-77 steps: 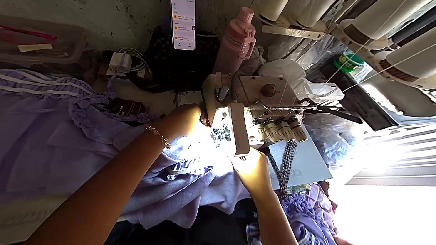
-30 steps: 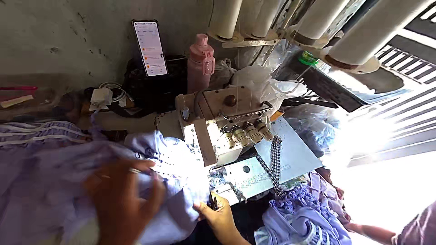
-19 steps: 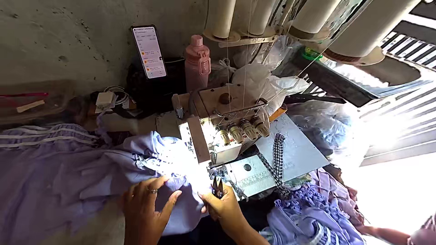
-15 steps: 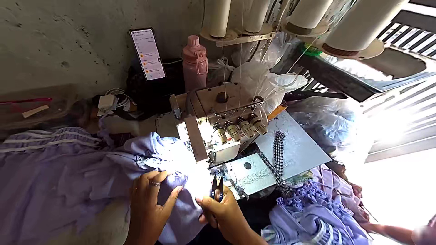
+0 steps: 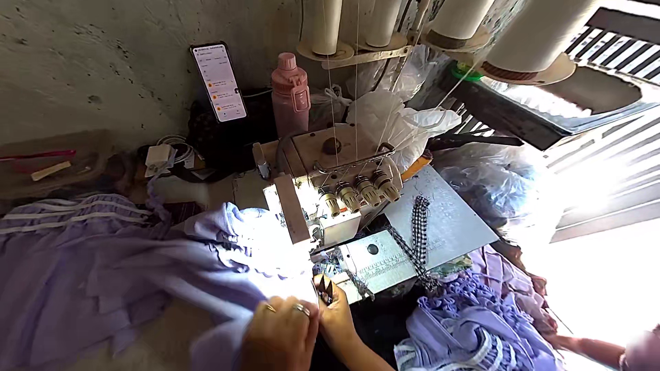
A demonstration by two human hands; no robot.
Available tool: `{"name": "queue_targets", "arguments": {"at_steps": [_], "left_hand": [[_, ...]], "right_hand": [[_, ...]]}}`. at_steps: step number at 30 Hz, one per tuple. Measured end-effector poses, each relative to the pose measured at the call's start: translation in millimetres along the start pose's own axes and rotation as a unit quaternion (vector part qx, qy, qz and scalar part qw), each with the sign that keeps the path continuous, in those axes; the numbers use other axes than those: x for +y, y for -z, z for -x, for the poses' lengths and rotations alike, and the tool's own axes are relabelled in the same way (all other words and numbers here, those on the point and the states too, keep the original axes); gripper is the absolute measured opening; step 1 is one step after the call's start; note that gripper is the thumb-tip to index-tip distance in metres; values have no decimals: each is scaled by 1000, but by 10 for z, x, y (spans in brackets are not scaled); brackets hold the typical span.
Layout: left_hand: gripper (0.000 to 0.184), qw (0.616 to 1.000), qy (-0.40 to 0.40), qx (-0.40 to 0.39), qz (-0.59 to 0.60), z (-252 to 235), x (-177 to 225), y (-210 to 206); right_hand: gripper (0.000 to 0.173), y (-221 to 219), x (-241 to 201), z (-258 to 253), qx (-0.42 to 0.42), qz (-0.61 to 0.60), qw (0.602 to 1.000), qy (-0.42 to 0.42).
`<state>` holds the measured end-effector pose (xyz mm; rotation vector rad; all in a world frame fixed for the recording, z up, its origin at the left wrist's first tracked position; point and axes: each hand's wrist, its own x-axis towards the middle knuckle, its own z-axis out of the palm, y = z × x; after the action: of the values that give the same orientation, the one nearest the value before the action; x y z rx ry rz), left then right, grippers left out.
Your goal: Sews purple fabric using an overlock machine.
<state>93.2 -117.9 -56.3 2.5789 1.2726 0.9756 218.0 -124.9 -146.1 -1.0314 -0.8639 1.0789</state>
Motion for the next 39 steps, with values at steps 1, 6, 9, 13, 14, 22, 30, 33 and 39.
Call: {"name": "queue_targets", "arguments": {"at_steps": [1,6,9,13,14,22,30,33,39], "left_hand": [[22,999,-11,4,-36,127,-16,-233],[25,998,-26,10,-57,420,-284,-564],[25,999,-12,-45,-6,180,-278,-211],[31,994,-32,30,-101,-289,-433,-10],[34,990,-37,33,-136,-346,-465,-41],[33,969,-52,69,-233,-239,-254,-389],[38,970,-17,36,-241,-314,-251,-379],[43,972,-14,36,-233,-376,-296,-364],[44,983,-28,35,-180,-394,-451,-353]], "right_hand": [[15,42,-17,0,-5,0,1000,-4],[18,118,-11,-66,-37,10,998,-41],[13,126,-64,-86,-39,22,998,-46],[16,129,-93,-52,-32,24,998,-40],[19,123,-106,-59,-30,23,998,-43],[25,187,-142,-18,-25,8,1000,-9],[26,168,-230,-76,-31,0,999,-25],[25,146,-261,-140,-28,-7,999,-38],[22,86,-295,-257,-21,-14,998,-56]]}}
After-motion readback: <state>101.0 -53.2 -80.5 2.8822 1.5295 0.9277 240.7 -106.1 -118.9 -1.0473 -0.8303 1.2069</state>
